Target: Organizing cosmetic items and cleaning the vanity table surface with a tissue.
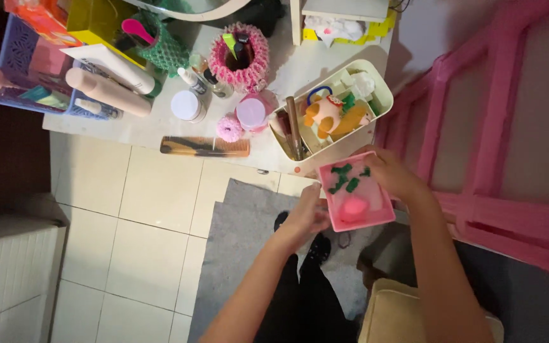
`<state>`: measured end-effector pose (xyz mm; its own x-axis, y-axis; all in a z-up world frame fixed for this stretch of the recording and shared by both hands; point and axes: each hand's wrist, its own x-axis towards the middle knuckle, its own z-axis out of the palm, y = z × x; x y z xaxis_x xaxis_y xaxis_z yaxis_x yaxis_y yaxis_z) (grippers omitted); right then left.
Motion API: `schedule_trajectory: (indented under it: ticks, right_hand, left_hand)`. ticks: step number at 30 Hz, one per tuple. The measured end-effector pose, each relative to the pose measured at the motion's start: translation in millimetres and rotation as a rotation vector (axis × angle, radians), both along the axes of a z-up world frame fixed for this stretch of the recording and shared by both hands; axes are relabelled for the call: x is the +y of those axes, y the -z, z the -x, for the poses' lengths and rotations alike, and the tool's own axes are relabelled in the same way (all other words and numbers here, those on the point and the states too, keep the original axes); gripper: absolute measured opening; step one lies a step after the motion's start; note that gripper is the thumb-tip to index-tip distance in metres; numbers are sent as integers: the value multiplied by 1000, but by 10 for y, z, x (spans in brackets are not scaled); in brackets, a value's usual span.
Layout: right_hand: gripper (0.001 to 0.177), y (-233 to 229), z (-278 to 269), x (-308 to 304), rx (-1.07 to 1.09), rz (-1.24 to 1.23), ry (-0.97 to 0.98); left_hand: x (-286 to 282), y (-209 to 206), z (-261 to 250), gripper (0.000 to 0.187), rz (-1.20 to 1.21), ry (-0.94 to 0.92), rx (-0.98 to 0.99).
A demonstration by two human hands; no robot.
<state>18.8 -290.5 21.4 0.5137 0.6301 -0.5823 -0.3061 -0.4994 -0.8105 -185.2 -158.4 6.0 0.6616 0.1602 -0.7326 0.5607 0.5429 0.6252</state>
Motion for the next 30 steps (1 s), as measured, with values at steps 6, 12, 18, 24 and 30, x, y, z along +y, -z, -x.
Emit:
schedule_trajectory:
  ticks: [6, 12, 18, 24, 30]
  right_hand:
    - [32, 661, -59, -58, 109, -166, 41]
    - [35, 688, -36, -158, -198, -93, -74]
    - [63, 213, 371, -703, 151, -262, 200]
    - [71, 311, 1216, -652, 590, -552, 808]
    - [61, 224, 1236, -378, 237, -499, 969]
  left_hand:
    - [-61, -41, -219, 74, 383, -207, -253]
    - [-210, -135, -334, 70, 223, -337, -300]
    - [-329, -195, -429, 71, 85, -423, -352]
    - [-501, -309, -582, 69, 132, -458, -322]
    - [-459, -78, -591, 66, -199, -237, -201]
